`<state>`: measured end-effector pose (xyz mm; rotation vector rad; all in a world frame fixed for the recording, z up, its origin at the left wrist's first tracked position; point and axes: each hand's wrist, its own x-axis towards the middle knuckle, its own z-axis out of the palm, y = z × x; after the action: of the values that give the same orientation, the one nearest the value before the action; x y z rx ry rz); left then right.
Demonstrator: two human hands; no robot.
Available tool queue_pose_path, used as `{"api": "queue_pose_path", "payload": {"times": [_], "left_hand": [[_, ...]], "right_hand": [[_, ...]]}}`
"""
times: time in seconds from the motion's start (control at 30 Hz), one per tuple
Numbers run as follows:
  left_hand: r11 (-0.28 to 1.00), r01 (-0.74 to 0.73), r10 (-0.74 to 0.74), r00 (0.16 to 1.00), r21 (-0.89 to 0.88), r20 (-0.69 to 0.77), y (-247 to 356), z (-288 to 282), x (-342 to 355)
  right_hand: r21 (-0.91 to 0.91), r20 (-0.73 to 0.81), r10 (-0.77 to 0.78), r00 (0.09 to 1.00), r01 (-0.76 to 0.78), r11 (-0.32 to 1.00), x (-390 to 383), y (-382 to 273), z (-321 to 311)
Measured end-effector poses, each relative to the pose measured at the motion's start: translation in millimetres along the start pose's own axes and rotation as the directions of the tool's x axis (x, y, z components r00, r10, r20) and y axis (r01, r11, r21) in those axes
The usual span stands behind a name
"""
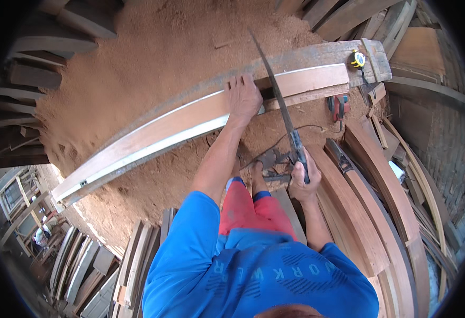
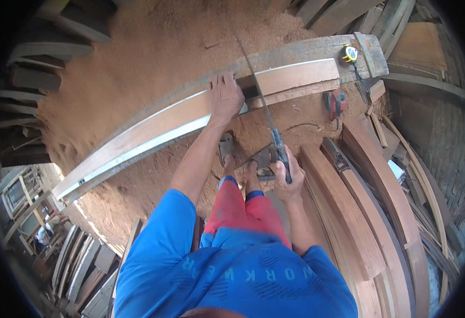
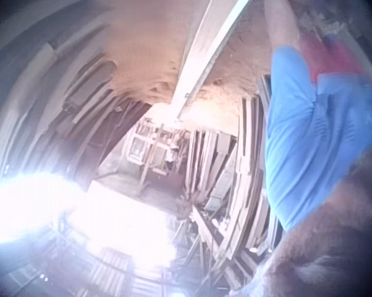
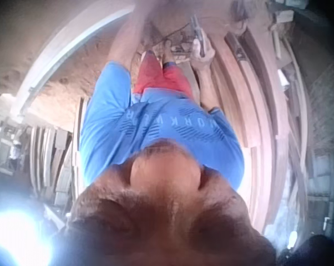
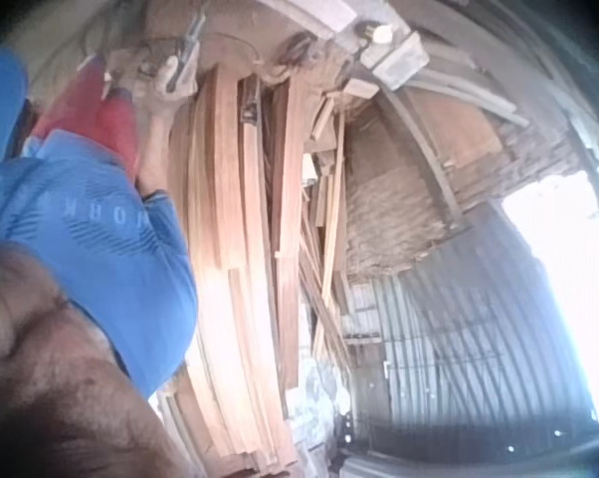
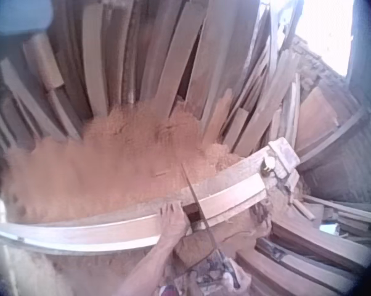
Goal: The person places a plastic bag on a stack of curved wood pieces, then moves to a workbench. They position a long, thin wooden plank, use a try square and pencil to mark a cut line, and then cut the plank with a hand saw.
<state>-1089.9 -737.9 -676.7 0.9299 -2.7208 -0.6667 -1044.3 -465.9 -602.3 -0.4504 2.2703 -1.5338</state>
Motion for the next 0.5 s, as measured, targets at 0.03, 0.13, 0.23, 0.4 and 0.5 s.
{"api": "queue_pose_path", "payload": {"times": [0.03,0.13,0.23,0.4,0.5], "left_hand": [[1.000,0.009,-0.010,0.999,0.014,0.041,1.4,0.5,-5.0],[0.999,-0.040,0.040,0.998,0.012,0.043,-0.6,3.3,-4.2],[0.998,-0.030,0.031,0.999,-0.047,0.011,-0.6,3.5,-3.0],[0.999,-0.033,0.032,0.999,-0.024,-0.026,-7.4,5.7,-0.7],[1.000,0.010,-0.010,1.000,-0.009,0.024,-2.0,2.8,-4.7]], "right_hand": [[-0.009,-0.017,-0.063,0.998,0.063,0.998,-2.1,-4.1,-1.7],[-0.086,-0.001,-0.102,0.995,0.101,0.991,52.9,-22.8,23.6],[-0.054,-0.009,-0.131,0.991,0.131,0.990,102.5,-33.3,41.1],[-0.074,0.032,-0.045,0.998,0.047,0.996,-23.2,-8.2,-28.4],[-0.019,0.063,0.049,0.997,-0.048,0.999,-52.1,-7.1,-42.1]]}}
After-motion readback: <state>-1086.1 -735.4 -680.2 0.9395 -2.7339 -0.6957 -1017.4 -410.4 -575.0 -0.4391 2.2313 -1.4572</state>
